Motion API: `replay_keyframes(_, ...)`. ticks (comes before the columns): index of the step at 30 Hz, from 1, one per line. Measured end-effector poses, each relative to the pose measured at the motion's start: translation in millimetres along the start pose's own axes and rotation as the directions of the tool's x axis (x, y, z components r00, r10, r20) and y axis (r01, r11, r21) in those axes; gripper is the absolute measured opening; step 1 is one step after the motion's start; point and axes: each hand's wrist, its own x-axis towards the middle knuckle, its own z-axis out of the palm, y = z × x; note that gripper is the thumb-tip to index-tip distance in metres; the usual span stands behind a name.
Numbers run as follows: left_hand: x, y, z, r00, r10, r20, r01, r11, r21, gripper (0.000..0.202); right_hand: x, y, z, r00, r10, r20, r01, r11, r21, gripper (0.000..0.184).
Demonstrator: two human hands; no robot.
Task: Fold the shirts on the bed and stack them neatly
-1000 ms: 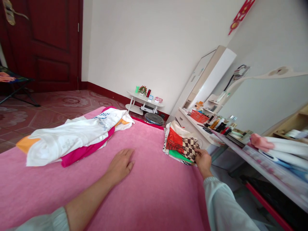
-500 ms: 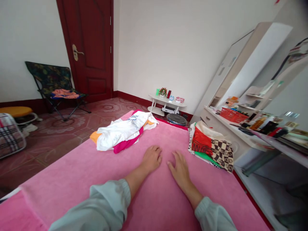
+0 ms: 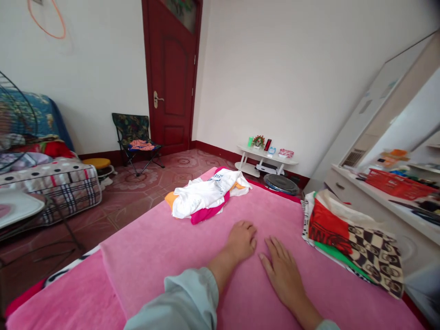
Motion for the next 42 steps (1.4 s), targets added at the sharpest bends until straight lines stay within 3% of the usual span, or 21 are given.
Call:
replay_keyframes(6, -3.3, 2.2, 6.2, 1.000, -0.004, 0.002, 0.005, 0.999, -0.038, 0.035, 0.4, 14.4, 3.7, 0.997, 0.050, -0.061, -0.038, 0.981, 0.189, 0.051)
replay_keyframes(9, -5.9, 0.0, -1.6, 1.000, 0.003, -0.002, -0.003, 0.997, -0.079, 0.041, 0.6, 21.4, 8.0, 0.995, 0.071, -0.075, -0.046, 0.956, 0.291, 0.047)
replay_keyframes(11, -1.5, -10.8, -22.3, 0.999, 0.028, -0.032, -0.031, 0.995, -0.097, 0.049, 0.6, 23.1, 9.0, 0.993, 0.086, -0.084, -0.054, 0.942, 0.331, 0.045)
replay_keyframes(13, 9.5, -32.2, -56.2, 0.993, 0.029, -0.111, -0.032, 0.999, -0.020, 0.055, 0.5, 22.4, 8.3, 0.991, 0.102, -0.088, -0.065, 0.935, 0.349, 0.043)
replay_keyframes(14, 17.0, -46.4, -76.1, 0.986, -0.007, -0.166, 0.020, 0.997, 0.074, 0.054, 0.6, 21.4, 7.5, 0.990, 0.109, -0.087, -0.072, 0.933, 0.353, 0.042)
replay_keyframes(16, 32.5, -78.9, -114.8, 0.957, -0.175, -0.230, 0.237, 0.930, 0.282, 0.062, 1.0, 19.5, 5.9, 0.989, 0.122, -0.088, -0.083, 0.930, 0.357, 0.041)
replay_keyframes(18, 43.5, -109.8, -144.5, 0.895, -0.406, -0.187, 0.446, 0.795, 0.411, 0.074, 1.6, 18.3, 5.0, 0.987, 0.132, -0.095, -0.089, 0.929, 0.360, 0.040)
replay_keyframes(20, 47.2, -131.2, -161.6, 0.870, -0.473, -0.138, 0.484, 0.764, 0.428, 0.070, 2.2, 18.1, 4.5, 0.985, 0.140, -0.100, -0.094, 0.924, 0.370, 0.039)
replay_keyframes(22, 46.6, -138.0, -169.1, 0.876, -0.472, -0.100, 0.466, 0.775, 0.426, 0.056, 2.9, 18.5, 3.8, 0.984, 0.146, -0.103, -0.095, 0.917, 0.387, 0.038)
replay_keyframes(24, 47.7, -128.6, -173.7, 0.896, -0.435, -0.089, 0.429, 0.796, 0.428, 0.039, 3.5, 18.6, 2.2, 0.983, 0.153, -0.106, -0.096, 0.906, 0.412, 0.037)
replay_keyframes(26, 54.0, -103.5, -181.2, 0.922, -0.373, -0.103, 0.381, 0.823, 0.422, 0.028, 3.9, 18.2, -0.1, 0.980, 0.163, -0.110, -0.098, 0.890, 0.445, 0.036)
replay_keyframes(28, 62.9, -64.6, -193.5, 0.945, -0.298, -0.135, 0.328, 0.855, 0.401, 0.027, 4.0, 17.1, -2.5, 0.978, 0.175, -0.114, -0.098, 0.866, 0.490, 0.035)
replay_keyframes(31, 62.7, 10.4, -211.8, 0.970, -0.134, -0.201, 0.188, 0.941, 0.283, 0.029, 2.7, 14.6, -6.8, 0.965, 0.236, -0.114, -0.122, 0.790, 0.602, 0.036)
replay_keyframes(34, 26.0, 80.9, -208.4, 0.994, 0.096, -0.053, -0.098, 0.995, -0.021, 0.017, -1.7, 11.4, -15.8, 0.927, 0.364, -0.087, -0.162, 0.599, 0.784, 0.047)
replay_keyframes(36, -14.4, 110.7, -189.9, 0.951, 0.250, 0.185, -0.209, 0.954, -0.216, 0.014, -6.3, 9.9, -25.8, 0.895, 0.440, -0.070, -0.148, 0.442, 0.885, 0.056)
replay_keyframes(38, -55.6, 123.5, -166.0, 0.847, 0.299, 0.440, -0.173, 0.937, -0.303, 0.016, -11.0, 9.8, -37.3, 0.855, 0.517, -0.043, -0.159, 0.340, 0.927, 0.058)
replay_keyframes(40, -88.2, 122.8, -147.3, 0.824, 0.263, 0.502, -0.124, 0.948, -0.294, 0.014, -14.4, 11.4, -46.9, 0.815, 0.580, -0.005, -0.202, 0.293, 0.934, 0.056)
replay_keyframes(42, -107.6, 112.5, -139.7, 0.840, 0.208, 0.501, -0.073, 0.959, -0.275, 0.013, -15.8, 14.7, -51.2, 0.806, 0.592, 0.025, -0.221, 0.262, 0.939, 0.055)
